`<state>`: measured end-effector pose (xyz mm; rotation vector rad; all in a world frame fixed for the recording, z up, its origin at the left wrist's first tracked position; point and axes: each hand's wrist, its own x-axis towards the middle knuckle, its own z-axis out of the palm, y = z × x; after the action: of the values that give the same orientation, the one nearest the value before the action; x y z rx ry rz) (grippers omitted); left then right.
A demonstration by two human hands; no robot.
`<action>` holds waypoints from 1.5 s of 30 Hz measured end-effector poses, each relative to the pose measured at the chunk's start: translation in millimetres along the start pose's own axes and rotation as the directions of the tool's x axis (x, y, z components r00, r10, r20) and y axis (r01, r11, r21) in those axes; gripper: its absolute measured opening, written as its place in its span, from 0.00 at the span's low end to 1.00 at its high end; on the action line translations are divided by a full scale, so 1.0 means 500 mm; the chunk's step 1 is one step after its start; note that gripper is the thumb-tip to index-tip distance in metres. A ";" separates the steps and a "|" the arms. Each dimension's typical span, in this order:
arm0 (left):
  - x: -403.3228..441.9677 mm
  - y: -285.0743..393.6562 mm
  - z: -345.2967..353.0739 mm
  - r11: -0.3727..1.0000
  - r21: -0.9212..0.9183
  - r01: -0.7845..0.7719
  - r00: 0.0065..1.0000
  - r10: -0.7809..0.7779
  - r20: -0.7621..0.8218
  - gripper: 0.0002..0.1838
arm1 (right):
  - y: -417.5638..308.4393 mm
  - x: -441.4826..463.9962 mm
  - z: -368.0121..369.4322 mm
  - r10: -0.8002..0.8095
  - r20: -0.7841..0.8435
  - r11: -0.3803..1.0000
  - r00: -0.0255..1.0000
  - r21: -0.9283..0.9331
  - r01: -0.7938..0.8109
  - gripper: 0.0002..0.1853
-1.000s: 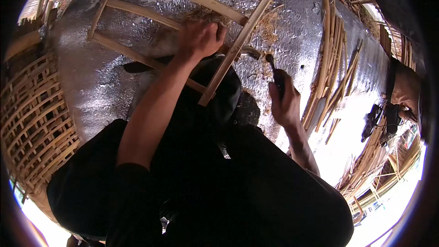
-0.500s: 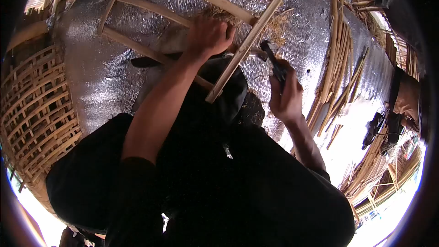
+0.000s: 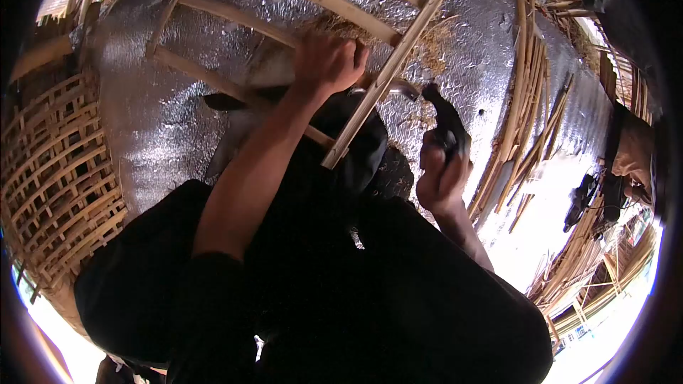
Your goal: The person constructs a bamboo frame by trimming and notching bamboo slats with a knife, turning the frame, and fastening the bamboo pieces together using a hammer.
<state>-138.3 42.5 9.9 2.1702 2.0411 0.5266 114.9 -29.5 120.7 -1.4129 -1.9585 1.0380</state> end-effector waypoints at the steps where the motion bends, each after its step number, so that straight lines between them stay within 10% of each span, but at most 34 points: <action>1: -0.003 -0.003 0.004 1.000 0.012 0.007 1.000 -0.007 -0.007 0.21 | 0.041 -0.003 0.024 0.082 0.103 0.997 0.991 -0.016 -0.081 0.22; 3: -0.007 -0.008 0.015 0.996 -0.068 0.049 0.998 -0.051 -0.030 0.22 | 0.060 0.036 0.063 0.236 0.339 0.945 0.911 -0.300 -0.133 0.17; 5: 0.009 -0.011 0.032 0.994 -0.090 0.063 0.997 -0.066 -0.033 0.22 | 0.066 0.037 0.066 -0.332 0.090 0.720 0.939 -0.619 0.314 0.12; 7: -0.003 -0.012 0.038 0.995 -0.040 0.095 0.995 -0.095 0.016 0.22 | -0.055 0.066 0.009 0.088 0.087 0.991 0.992 -0.107 -0.078 0.13; 10: 0.004 -0.017 0.028 0.996 -0.087 -0.035 0.986 0.020 -0.163 0.21 | 0.061 0.027 0.065 0.186 0.105 0.982 0.977 0.019 -0.189 0.14; 11: 0.009 -0.019 0.031 0.995 -0.062 -0.081 0.969 0.064 -0.237 0.20 | 0.060 0.052 0.084 -0.046 0.201 0.946 0.978 -0.306 0.107 0.16; 13: 0.018 -0.033 0.044 0.986 0.008 -0.166 0.912 0.157 -0.379 0.19 | 0.023 0.082 0.055 -0.024 0.152 0.978 0.988 -0.200 0.054 0.16; 16: -0.018 -0.008 0.019 0.998 -0.058 0.019 0.999 -0.022 -0.049 0.17 | -0.001 0.045 0.038 0.191 0.038 0.982 0.981 -0.013 -0.191 0.16; 17: -0.004 -0.008 0.014 0.995 -0.081 0.058 0.998 -0.057 0.015 0.17 | 0.037 0.058 0.063 0.272 0.206 0.905 0.940 -0.386 -0.177 0.17; 18: 0.003 -0.005 0.018 0.993 -0.099 -0.071 0.932 0.031 -0.361 0.19 | 0.044 0.070 0.077 0.101 0.207 0.946 0.973 -0.322 -0.030 0.17; 20: 0.000 -0.003 0.027 0.999 0.010 -0.050 0.956 0.051 -0.289 0.19 | 0.042 0.084 0.061 -0.093 0.197 0.935 0.976 -0.320 0.154 0.20; 23: -0.032 0.002 0.015 0.999 -0.049 -0.022 0.976 0.011 -0.219 0.18 | 0.006 0.062 0.047 0.002 0.073 0.996 0.997 -0.087 0.005 0.25; 24: -0.021 -0.003 0.018 0.994 -0.104 -0.030 0.973 0.006 -0.229 0.18 | 0.028 0.073 0.071 -0.221 0.195 0.895 0.956 -0.349 0.278 0.22; 25: -0.006 -0.008 0.021 0.987 -0.154 -0.039 0.970 0.000 -0.242 0.17 | 0.034 0.075 0.088 -0.005 0.212 0.974 0.977 -0.222 0.053 0.20; 28: 0.010 -0.012 0.021 0.997 -0.052 0.065 0.993 -0.070 -0.099 0.16 | -0.008 0.098 0.041 -0.075 0.140 0.976 0.987 -0.195 0.101 0.17; 31: -0.011 -0.006 0.036 0.995 -0.060 0.083 0.991 -0.089 -0.098 0.14 | 0.018 0.077 0.072 0.207 0.357 0.927 0.911 -0.369 -0.066 0.18; 33: -0.002 -0.013 0.053 0.990 -0.143 0.010 0.957 -0.051 -0.285 0.15 | 0.047 0.075 0.092 -0.061 0.208 0.997 0.976 -0.029 0.068 0.18; 34: -0.003 -0.008 0.026 1.000 -0.004 0.028 0.997 -0.028 -0.066 0.16 | 0.058 0.093 0.069 -0.304 0.206 0.913 0.930 -0.214 0.346 0.16; 37: 0.016 -0.005 -0.014 0.981 -0.159 0.112 0.982 -0.085 0.166 0.19 | 0.035 0.077 0.030 0.130 0.158 0.991 0.979 -0.009 -0.131 0.12; 39: 0.003 -0.015 -0.034 0.978 -0.207 0.005 1.000 -0.002 0.016 0.26 | 0.048 0.055 0.011 0.383 0.184 0.918 0.905 0.030 -0.395 0.12; 41: -0.016 -0.043 -0.028 0.966 -0.089 -0.244 0.936 0.211 -0.281 0.25 | 0.105 0.009 0.010 0.352 0.170 0.921 0.921 0.114 -0.373 0.14; 45: -0.023 -0.071 -0.039 0.969 0.065 -0.240 0.950 0.248 -0.190 0.22 | 0.136 -0.036 0.005 0.512 0.186 0.833 0.839 0.131 -0.538 0.18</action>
<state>-178.8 31.4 14.5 2.5047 1.8953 0.7620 156.6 -35.9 64.3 -1.8699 -1.5356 1.5561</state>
